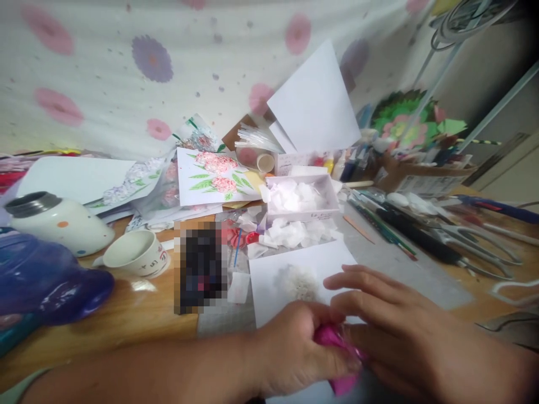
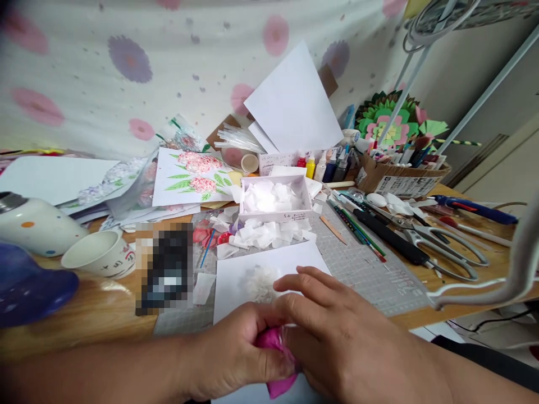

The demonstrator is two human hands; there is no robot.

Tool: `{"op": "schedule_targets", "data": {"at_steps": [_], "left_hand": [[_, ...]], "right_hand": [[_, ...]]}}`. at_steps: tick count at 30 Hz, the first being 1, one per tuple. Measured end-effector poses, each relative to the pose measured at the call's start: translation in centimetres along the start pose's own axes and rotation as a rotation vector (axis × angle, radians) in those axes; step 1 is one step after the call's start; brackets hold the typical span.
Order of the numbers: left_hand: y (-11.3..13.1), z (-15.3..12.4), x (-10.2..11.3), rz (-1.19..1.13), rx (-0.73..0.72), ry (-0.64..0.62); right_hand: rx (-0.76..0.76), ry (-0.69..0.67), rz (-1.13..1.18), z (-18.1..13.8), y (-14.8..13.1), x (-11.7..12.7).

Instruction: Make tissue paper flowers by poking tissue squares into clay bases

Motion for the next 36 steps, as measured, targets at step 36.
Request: {"op": "schedule_targets", "data": {"at_steps": [36], "left_hand": [[-0.5, 0.2, 0.2, -0.092, 0.207, 0.178]], "right_hand": [[-0.281, -0.062, 0.595, -1.8, 5.8, 3.2]]}}
Point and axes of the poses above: each hand's wrist, its own z-axis towards the middle knuckle, its own x-axis out of the back of the hand, y = z × x, the point moved 4 cm from there along z, towards the middle knuckle, and after that the axes turned 4 degrees about -y, right-handed, at the moved point
